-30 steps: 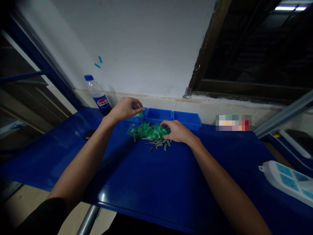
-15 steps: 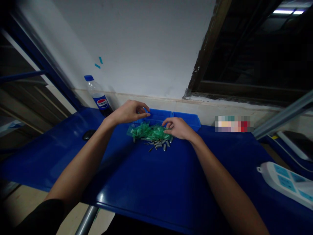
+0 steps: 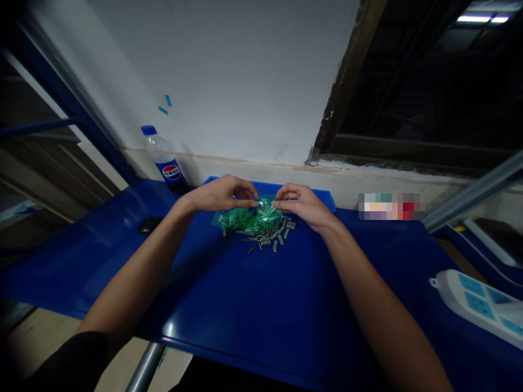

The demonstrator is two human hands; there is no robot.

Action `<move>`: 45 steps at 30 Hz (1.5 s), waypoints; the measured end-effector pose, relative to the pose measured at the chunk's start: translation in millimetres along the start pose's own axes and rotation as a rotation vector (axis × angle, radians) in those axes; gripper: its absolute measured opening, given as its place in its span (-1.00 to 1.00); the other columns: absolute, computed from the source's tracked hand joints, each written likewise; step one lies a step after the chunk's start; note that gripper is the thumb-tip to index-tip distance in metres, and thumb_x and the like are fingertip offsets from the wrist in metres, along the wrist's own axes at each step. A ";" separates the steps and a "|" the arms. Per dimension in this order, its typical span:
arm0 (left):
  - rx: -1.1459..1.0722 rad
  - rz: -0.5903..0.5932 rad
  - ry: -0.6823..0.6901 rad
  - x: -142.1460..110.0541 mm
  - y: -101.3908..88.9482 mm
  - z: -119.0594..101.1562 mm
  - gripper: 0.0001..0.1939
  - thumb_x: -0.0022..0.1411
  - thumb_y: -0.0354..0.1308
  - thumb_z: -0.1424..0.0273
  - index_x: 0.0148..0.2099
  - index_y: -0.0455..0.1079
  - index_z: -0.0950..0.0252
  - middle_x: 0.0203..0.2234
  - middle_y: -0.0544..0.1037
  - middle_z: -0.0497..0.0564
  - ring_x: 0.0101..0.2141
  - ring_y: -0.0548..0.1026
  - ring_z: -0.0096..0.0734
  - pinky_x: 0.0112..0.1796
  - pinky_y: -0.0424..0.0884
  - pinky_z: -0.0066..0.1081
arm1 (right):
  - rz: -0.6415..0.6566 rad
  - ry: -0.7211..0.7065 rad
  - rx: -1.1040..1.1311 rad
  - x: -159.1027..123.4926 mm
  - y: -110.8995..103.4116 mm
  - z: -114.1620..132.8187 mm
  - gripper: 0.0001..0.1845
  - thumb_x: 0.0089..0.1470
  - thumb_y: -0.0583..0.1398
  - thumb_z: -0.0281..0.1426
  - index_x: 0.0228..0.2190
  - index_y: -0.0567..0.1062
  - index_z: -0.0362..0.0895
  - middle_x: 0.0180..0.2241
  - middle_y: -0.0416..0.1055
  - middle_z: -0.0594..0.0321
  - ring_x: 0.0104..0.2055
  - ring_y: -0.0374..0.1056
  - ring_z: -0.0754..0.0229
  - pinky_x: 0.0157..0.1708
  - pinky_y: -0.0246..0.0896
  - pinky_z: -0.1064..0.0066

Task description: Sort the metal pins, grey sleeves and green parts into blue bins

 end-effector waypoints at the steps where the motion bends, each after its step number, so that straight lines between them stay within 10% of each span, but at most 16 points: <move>1: -0.006 0.005 0.011 0.4 0.7 -0.7 -0.65 0.31 0.26 0.19 -0.04 0.56 0.37 -0.24 0.69 0.13 -0.25 0.63 -0.33 -0.20 0.48 -0.40 | 0.005 0.012 0.027 -0.4 1.5 -0.2 -0.65 -0.19 0.50 -0.26 -0.39 0.51 -0.07 -0.37 0.50 0.27 -0.34 0.41 0.21 -0.28 0.39 0.30; 9: 0.009 -0.012 -0.015 -0.6 -1.9 1.3 -0.72 0.27 0.18 0.25 -0.14 0.53 0.36 -0.35 0.65 0.08 -0.33 0.59 -0.38 -0.27 0.42 -0.42 | 0.024 -0.029 -0.058 1.7 6.4 -5.7 -0.71 -0.07 0.44 -0.30 -0.32 0.48 -0.05 -0.33 0.54 0.22 -0.21 0.52 0.09 -0.06 0.45 0.15; 20: 0.438 -0.435 -0.315 -14.8 -32.4 36.7 -0.77 0.17 0.24 0.36 -0.15 0.62 0.32 -0.30 0.67 0.17 -0.24 0.59 -0.17 -0.14 0.43 -0.22 | 0.165 -0.214 -0.677 2.9 14.6 -25.3 -0.63 0.01 0.37 -0.34 -0.09 0.57 -0.04 -0.05 0.62 0.15 0.02 0.54 -0.06 0.04 0.45 0.08; 39: 0.139 -0.086 -0.103 -5.4 -12.1 10.7 -0.61 0.24 0.28 0.24 0.05 0.59 0.32 -0.23 0.71 0.16 -0.24 0.66 -0.27 -0.18 0.48 -0.38 | -0.005 -0.261 -0.754 6.2 8.1 -23.9 -0.62 0.05 0.21 -0.56 -0.10 0.61 -0.06 -0.12 0.66 0.09 -0.01 0.58 -0.08 0.04 0.48 0.06; 45: 0.084 -0.051 -0.073 -3.6 -7.3 4.5 -0.60 0.27 0.28 0.22 0.07 0.58 0.33 -0.19 0.71 0.17 -0.22 0.66 -0.28 -0.18 0.48 -0.39 | -0.021 -0.189 -0.381 5.7 7.3 -12.0 -0.71 0.10 0.32 -0.37 -0.10 0.60 -0.07 -0.18 0.65 0.11 -0.14 0.59 0.00 -0.04 0.51 0.09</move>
Point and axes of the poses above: each hand's wrist, its own x-axis towards the middle knuckle, its own y-axis out of the palm, z = x × y, the point moved 2 cm from there along x, towards the middle knuckle
